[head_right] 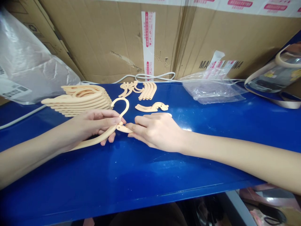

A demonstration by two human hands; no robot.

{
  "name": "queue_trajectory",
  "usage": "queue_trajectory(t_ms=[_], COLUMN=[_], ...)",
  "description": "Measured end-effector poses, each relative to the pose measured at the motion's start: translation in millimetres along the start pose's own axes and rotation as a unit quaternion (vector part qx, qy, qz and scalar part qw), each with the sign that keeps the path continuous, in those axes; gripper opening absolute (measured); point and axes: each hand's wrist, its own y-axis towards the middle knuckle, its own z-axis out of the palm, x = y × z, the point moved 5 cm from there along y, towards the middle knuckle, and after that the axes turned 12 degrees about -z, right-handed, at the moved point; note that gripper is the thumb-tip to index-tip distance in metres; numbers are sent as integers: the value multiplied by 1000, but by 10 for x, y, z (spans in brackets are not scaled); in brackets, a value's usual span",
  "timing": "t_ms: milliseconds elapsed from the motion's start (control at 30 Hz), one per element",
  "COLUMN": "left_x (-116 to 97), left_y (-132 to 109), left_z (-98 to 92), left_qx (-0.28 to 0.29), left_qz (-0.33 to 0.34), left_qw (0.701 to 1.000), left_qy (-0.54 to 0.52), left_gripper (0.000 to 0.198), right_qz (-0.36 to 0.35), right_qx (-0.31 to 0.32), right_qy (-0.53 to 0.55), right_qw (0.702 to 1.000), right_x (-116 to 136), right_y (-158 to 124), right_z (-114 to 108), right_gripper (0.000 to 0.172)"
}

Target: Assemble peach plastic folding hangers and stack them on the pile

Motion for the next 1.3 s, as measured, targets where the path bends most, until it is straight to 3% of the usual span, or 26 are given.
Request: queue_trajectory(t_ms=[233, 533, 733, 1300], left_x=[1, 0, 26, -26], left_y=[-8, -9, -12, -34], left_z=[-53, -45, -37, -12], left_qx=[-20, -4, 23, 3], left_qz=[-21, -27, -28, 15], left_qw=[998, 998, 998, 1000], left_qy=[-48, -59, -46, -12], left_gripper=[22, 21, 20, 12], right_qz=[33, 66, 58, 11], right_qx=[7, 18, 6, -23], right_qy=[26, 37, 45, -21], right_qw=[999, 997, 997, 999], right_x=[-65, -99, -96, 13], right_y=[-27, -36, -25, 0], right_z=[29, 51, 34, -45], right_gripper=[26, 22, 24, 31])
